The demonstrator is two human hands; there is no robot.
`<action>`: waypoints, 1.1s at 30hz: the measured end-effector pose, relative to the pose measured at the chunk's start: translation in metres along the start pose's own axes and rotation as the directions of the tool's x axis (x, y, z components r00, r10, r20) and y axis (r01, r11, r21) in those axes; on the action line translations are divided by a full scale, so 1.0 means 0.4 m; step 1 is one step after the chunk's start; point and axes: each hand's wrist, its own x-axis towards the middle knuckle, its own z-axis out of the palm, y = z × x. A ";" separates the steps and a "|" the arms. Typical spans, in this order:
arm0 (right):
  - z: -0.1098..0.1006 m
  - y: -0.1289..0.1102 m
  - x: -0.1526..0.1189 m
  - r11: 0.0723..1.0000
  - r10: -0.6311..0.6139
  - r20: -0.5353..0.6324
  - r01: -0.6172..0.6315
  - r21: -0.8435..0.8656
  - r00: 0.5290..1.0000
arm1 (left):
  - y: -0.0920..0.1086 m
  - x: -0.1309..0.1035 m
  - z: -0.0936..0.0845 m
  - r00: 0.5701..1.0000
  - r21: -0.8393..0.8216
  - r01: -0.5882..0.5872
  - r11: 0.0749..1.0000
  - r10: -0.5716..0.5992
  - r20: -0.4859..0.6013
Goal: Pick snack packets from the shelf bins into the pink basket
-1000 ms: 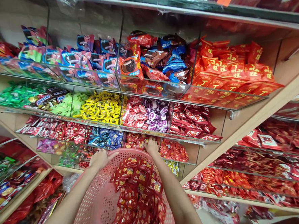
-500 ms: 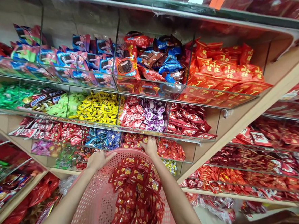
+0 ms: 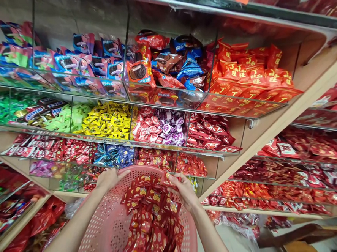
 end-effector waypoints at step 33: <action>-0.039 0.108 -0.095 0.116 -0.301 0.183 0.227 -0.967 0.936 | 0.001 -0.001 -0.006 1.000 -0.016 -0.010 1.000 0.011 0.007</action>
